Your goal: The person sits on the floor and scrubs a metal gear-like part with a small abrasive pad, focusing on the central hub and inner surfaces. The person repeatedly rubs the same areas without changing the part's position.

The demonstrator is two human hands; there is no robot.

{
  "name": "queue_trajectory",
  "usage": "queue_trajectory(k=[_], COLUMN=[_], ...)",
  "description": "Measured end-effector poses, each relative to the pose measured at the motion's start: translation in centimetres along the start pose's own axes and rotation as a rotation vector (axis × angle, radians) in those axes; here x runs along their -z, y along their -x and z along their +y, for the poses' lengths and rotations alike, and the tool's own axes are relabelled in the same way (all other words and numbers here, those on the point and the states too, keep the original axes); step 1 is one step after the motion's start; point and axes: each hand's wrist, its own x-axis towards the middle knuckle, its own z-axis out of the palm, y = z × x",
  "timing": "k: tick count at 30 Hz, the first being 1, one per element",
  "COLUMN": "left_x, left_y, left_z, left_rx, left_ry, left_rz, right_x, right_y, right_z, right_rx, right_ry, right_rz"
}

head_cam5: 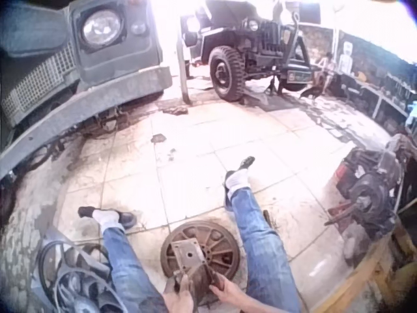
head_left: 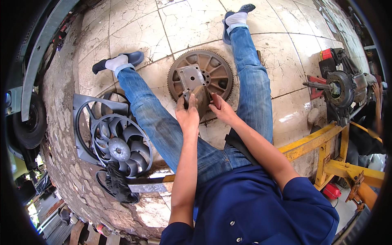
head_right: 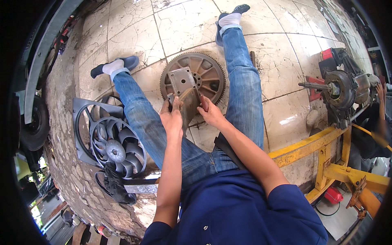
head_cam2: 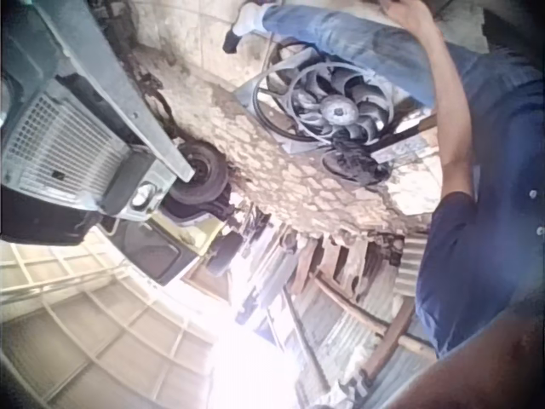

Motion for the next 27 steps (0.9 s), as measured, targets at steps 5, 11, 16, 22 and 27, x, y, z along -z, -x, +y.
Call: queue_trajectory(k=[5, 11, 16, 22, 27], left_x=[-1.1, -2.8, -2.9, -4.2, -2.9], left_y=[-2.0, -2.2, -2.6, -2.3, -2.8], left_z=[-1.7, -2.3, -0.6, -1.0, -1.9], left_rx=[-0.198, -0.567, -0.522, -0.474, -0.489], left_ry=[-0.294, -0.614, -0.598, -0.484, -0.426], left_rz=[-0.125, -0.128, -0.475, -0.632, -0.614], right_x=[0.4, 2.3, 2.3, 2.3, 3.7], right_y=[-1.2, -1.0, -0.4, -1.4, -1.1], right_z=[2.6, -1.6, -4.0, -1.1, -4.5], right_rx=[-0.075, -0.316, -0.289, -0.045, 0.047], right_ry=[-0.124, -0.487, -0.434, -0.501, -0.439], right_rz=[0.01, 0.263, 0.319, 0.429, 0.473])
